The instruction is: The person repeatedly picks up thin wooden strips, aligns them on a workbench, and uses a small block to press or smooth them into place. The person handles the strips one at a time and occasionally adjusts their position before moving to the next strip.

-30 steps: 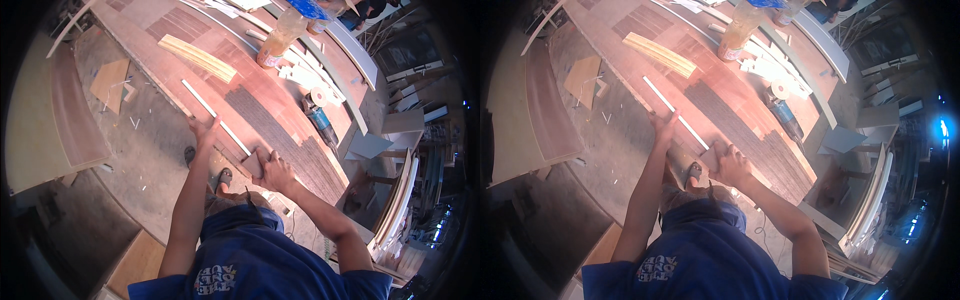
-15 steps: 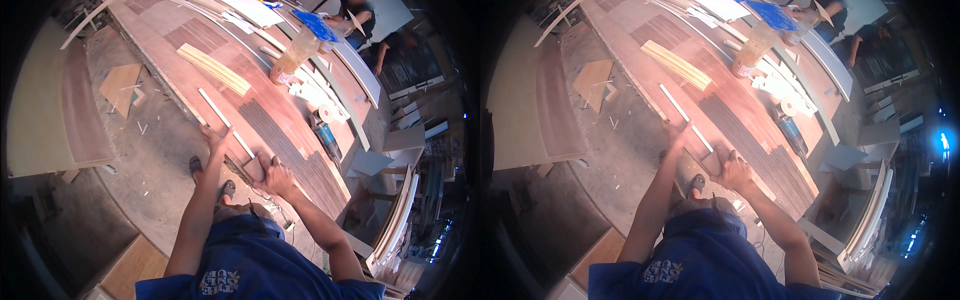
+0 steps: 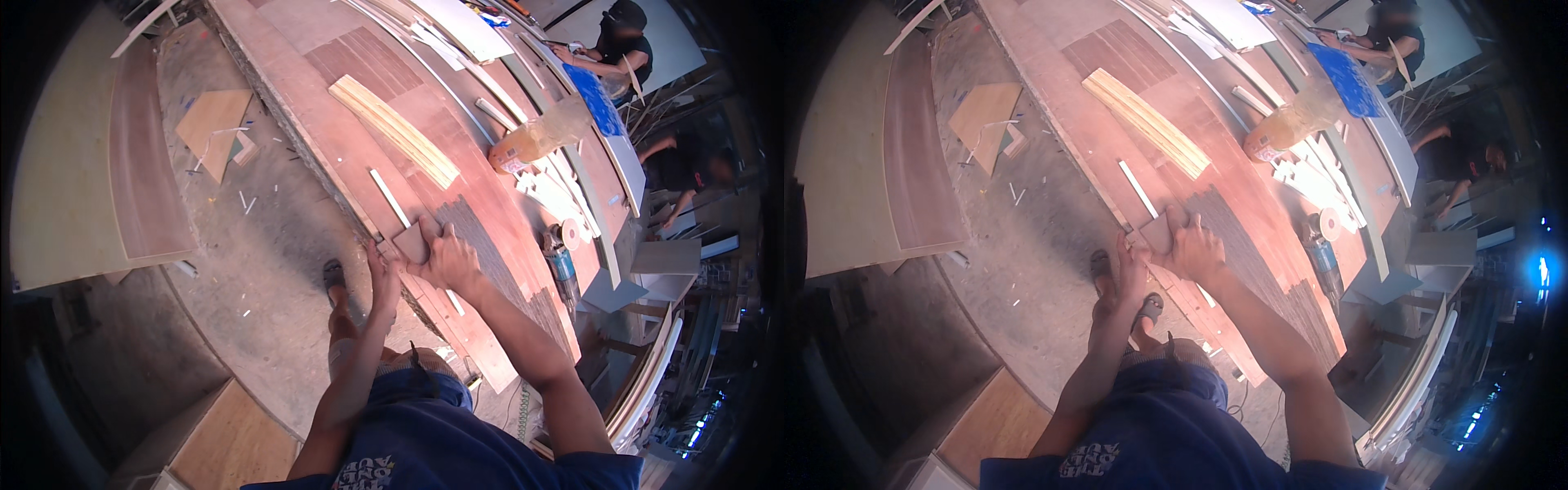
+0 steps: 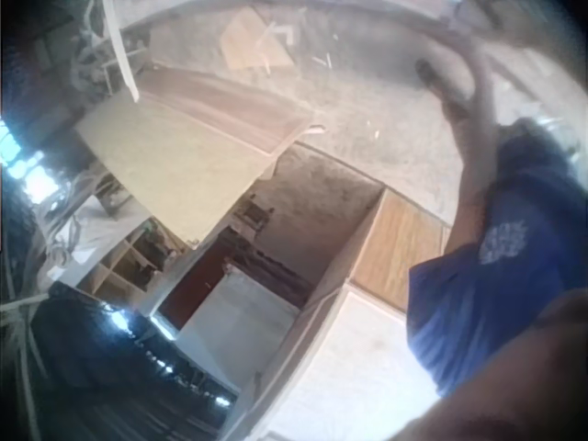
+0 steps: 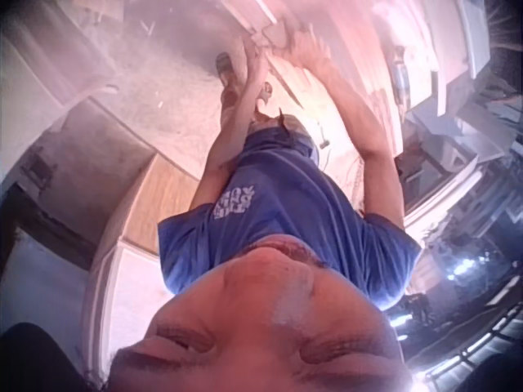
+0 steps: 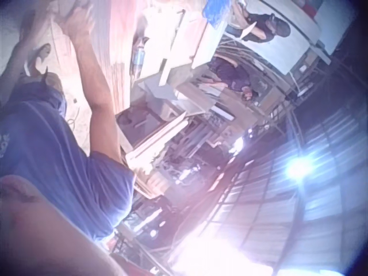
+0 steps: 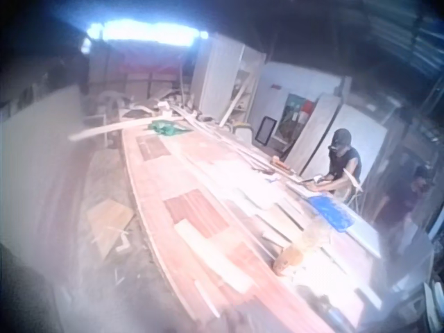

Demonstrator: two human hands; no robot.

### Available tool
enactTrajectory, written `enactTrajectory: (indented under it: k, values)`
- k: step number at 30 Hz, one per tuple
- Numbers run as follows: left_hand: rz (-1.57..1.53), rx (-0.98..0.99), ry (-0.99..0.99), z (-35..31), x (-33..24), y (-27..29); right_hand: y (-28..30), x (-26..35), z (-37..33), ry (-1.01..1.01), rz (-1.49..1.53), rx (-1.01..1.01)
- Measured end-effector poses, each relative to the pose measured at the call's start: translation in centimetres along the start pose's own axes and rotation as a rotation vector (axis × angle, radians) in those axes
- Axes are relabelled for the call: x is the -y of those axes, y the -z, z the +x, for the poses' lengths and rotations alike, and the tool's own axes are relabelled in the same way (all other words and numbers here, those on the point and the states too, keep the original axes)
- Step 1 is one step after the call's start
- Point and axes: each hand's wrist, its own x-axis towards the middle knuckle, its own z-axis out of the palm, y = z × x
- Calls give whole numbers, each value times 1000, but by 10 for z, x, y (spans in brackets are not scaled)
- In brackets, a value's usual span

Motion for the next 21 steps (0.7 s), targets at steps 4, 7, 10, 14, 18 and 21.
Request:
enactTrajectory:
  k: [4, 7, 10, 14, 18, 21]
  values:
    - [135, 71, -180, -1, 16, -3, 21, 21, 43, 29, 24, 11]
    - [235, 26, -187, 1, 23, -14, 33, 33, 73, 45, 68, -9]
    - [350, -24, -199, 4, 24, -23, 35, 45, 101, 106, 102, -122]
    - [358, -65, -42, 6, 17, -29, 39, 52, 131, 104, 107, -86]
    - [403, -6, -54, -2, 2, -27, 49, 43, 123, 118, 64, 39]
    - [404, -14, -78, -6, -2, -28, 32, 7, 57, 190, 353, -163]
